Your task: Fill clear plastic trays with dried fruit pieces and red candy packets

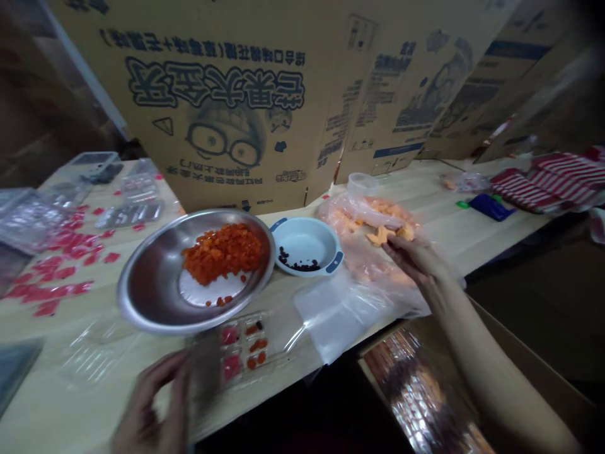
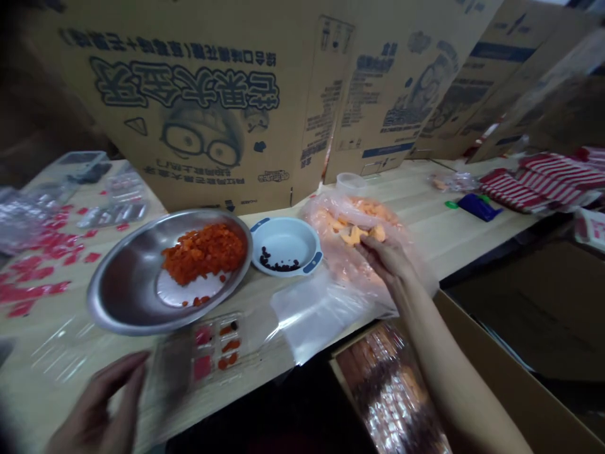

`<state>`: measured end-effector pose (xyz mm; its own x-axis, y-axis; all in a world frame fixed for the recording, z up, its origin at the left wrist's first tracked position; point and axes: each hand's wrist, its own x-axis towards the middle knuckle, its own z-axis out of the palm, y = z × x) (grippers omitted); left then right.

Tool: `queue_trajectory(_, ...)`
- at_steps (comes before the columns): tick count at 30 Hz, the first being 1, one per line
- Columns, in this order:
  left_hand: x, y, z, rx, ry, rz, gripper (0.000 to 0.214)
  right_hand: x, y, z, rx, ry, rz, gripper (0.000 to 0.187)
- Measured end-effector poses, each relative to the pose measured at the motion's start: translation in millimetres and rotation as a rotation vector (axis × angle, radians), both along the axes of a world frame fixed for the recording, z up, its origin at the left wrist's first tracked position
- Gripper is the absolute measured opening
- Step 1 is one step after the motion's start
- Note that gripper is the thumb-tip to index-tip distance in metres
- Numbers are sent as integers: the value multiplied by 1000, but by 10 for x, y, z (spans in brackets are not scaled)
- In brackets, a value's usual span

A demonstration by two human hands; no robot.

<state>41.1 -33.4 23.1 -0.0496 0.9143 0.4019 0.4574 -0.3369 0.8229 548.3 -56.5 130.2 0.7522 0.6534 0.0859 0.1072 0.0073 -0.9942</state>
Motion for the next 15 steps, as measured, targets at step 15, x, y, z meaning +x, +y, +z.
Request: queue_trajectory(15,-26,-40,-174,-405,-268,-135,33,-3019,-42,-1097,-162,593,663,45)
